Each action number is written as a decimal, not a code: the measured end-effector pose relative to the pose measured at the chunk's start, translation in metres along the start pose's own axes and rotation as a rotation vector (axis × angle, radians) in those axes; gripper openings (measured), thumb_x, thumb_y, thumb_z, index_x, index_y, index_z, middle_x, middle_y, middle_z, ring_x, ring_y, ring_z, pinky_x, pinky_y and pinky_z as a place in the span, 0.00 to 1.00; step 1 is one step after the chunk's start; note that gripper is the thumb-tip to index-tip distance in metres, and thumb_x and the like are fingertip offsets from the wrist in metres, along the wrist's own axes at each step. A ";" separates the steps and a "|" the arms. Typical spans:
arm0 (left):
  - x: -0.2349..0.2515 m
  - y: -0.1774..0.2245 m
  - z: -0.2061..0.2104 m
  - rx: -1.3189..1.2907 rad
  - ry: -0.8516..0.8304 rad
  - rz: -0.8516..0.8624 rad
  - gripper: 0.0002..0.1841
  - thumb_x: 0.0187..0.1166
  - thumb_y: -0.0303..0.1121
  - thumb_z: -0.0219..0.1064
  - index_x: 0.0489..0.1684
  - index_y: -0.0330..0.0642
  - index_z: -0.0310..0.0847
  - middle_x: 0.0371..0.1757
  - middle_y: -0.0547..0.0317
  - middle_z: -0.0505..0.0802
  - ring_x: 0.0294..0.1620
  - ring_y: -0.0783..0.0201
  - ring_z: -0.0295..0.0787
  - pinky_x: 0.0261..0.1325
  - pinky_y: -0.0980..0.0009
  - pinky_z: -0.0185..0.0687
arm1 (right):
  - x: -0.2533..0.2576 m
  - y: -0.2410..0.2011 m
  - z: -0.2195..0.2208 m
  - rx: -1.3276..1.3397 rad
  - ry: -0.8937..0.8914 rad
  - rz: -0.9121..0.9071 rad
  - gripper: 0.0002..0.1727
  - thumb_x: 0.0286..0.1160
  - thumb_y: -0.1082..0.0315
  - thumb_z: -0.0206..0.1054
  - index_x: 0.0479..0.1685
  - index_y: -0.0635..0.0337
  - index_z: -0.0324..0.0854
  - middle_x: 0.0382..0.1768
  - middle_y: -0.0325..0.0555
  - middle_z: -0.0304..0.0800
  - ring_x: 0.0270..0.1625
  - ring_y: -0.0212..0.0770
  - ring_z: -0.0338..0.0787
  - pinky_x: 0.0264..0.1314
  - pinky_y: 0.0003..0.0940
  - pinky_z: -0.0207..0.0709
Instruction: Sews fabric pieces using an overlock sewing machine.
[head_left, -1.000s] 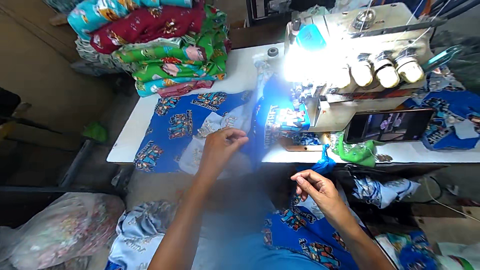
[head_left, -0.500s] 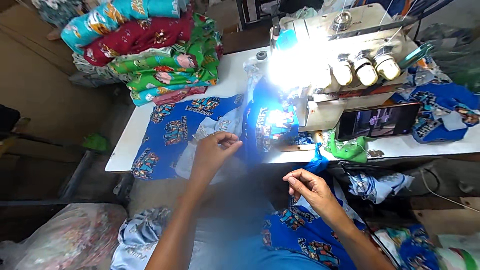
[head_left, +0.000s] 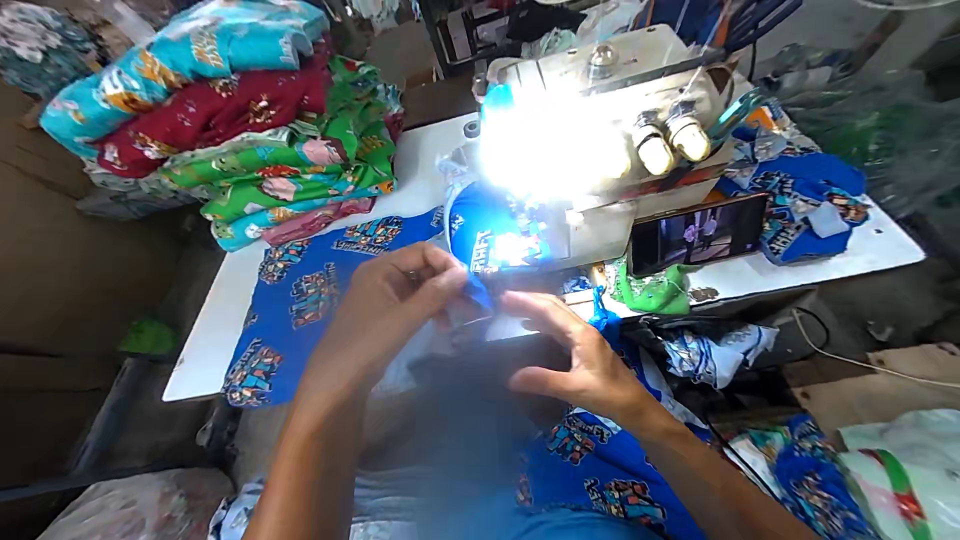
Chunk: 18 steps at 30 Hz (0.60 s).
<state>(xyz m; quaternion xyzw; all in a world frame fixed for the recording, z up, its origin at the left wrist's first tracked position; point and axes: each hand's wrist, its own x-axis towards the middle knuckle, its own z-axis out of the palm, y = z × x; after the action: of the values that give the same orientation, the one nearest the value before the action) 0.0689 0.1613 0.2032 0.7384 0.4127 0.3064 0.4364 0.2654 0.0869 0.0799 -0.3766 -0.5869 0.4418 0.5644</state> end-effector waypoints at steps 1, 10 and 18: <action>0.006 0.004 0.009 0.067 -0.031 0.044 0.04 0.83 0.32 0.64 0.39 0.50 0.84 0.30 0.73 0.92 0.26 0.80 0.88 0.29 0.84 0.85 | 0.009 -0.007 0.004 0.005 0.006 0.004 0.44 0.64 0.45 0.80 0.78 0.64 0.75 0.71 0.48 0.83 0.72 0.35 0.84 0.75 0.34 0.80; 0.041 -0.015 0.020 0.593 -0.023 0.327 0.22 0.86 0.50 0.59 0.60 0.45 0.89 0.64 0.57 0.88 0.60 0.64 0.83 0.59 0.65 0.76 | 0.041 -0.017 0.003 0.022 0.295 0.105 0.08 0.83 0.68 0.67 0.50 0.61 0.89 0.35 0.39 0.91 0.35 0.25 0.87 0.39 0.22 0.81; 0.062 -0.030 -0.003 0.382 -0.035 0.428 0.11 0.83 0.40 0.67 0.37 0.43 0.86 0.49 0.70 0.91 0.58 0.84 0.83 0.65 0.81 0.77 | 0.051 -0.032 -0.001 0.068 0.283 0.010 0.17 0.78 0.74 0.70 0.64 0.62 0.82 0.44 0.42 0.93 0.39 0.27 0.91 0.42 0.22 0.85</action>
<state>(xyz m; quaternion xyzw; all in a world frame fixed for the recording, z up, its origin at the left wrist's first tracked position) 0.0855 0.2254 0.1831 0.8829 0.2900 0.2954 0.2218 0.2645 0.1243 0.1273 -0.4187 -0.4840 0.4067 0.6519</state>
